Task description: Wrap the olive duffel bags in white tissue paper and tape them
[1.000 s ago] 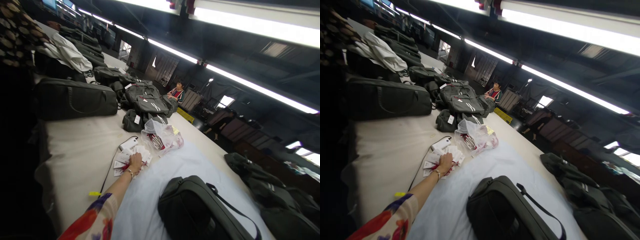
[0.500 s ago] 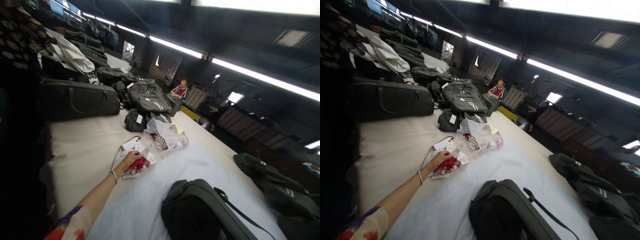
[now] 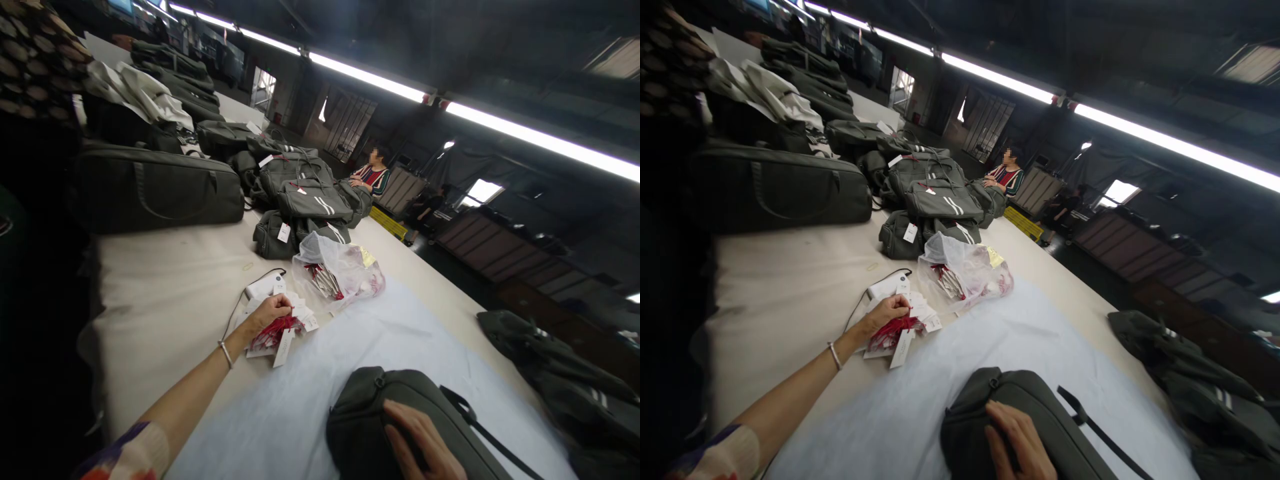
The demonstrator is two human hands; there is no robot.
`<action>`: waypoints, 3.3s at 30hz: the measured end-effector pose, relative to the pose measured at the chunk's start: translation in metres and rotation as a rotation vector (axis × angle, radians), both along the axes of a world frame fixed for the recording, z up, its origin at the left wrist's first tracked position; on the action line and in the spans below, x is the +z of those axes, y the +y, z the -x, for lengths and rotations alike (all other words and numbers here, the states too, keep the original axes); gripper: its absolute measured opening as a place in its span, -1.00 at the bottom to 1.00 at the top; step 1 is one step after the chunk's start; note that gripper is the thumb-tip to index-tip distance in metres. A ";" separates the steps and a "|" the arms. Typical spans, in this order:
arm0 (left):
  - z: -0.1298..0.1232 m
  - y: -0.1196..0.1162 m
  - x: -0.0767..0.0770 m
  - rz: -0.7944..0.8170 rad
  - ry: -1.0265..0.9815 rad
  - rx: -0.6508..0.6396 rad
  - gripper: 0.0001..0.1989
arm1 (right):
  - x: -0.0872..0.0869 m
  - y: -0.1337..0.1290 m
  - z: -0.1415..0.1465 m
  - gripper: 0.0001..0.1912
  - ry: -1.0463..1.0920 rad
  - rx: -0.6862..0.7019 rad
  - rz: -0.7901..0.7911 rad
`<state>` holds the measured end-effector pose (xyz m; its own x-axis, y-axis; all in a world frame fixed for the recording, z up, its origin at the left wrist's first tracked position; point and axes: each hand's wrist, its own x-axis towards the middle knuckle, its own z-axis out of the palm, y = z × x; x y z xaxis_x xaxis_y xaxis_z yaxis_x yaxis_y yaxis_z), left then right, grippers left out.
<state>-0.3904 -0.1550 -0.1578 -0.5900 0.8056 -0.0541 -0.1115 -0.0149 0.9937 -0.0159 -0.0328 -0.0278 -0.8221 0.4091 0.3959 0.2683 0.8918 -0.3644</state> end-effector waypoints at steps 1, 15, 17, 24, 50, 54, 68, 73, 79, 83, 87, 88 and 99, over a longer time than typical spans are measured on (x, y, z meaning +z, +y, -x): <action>-0.003 0.001 0.003 0.001 0.029 -0.034 -0.79 | 0.002 -0.010 0.022 -0.73 -0.008 0.012 0.052; -0.049 0.001 0.003 -0.082 0.241 -0.127 -0.86 | -0.056 -0.032 0.225 -0.36 -0.505 0.019 0.140; -0.049 -0.001 -0.004 -0.047 0.269 -0.134 -0.86 | -0.058 -0.033 0.225 -0.53 -0.590 -0.025 0.108; -0.074 -0.010 -0.019 0.091 0.524 -0.193 -0.78 | -0.053 -0.030 0.217 -0.78 -0.813 -0.093 -0.059; -0.204 0.013 0.107 -0.025 0.069 -1.089 -0.61 | -0.018 -0.111 -0.028 -0.61 0.550 -0.733 1.076; -0.263 0.023 0.117 -0.040 -0.104 -0.974 -0.69 | -0.021 -0.129 -0.056 -0.57 0.625 -0.833 1.103; -0.329 0.003 0.082 -0.016 0.105 -0.849 -0.70 | -0.037 -0.141 -0.086 -0.55 0.920 -0.928 1.018; -0.324 -0.001 0.084 0.015 0.081 -0.719 -0.71 | -0.052 -0.138 -0.080 -0.53 0.980 -0.884 1.102; -0.314 0.019 0.077 0.031 -0.282 -0.452 -0.63 | -0.052 -0.110 -0.082 -0.56 1.339 -0.781 1.296; -0.311 0.043 0.064 0.056 -0.182 -0.319 -0.62 | -0.041 -0.086 -0.092 -0.53 1.422 -0.699 1.356; -0.311 0.048 0.062 0.077 0.021 -0.302 -0.76 | -0.044 -0.073 -0.101 -0.49 1.141 -0.728 1.354; -0.312 0.047 0.063 0.068 0.100 -0.299 -0.80 | -0.046 -0.071 -0.102 -0.49 1.060 -0.758 1.320; -0.329 0.061 0.062 0.102 -0.041 -0.433 -0.66 | -0.033 -0.046 -0.095 -0.86 0.283 -0.940 0.658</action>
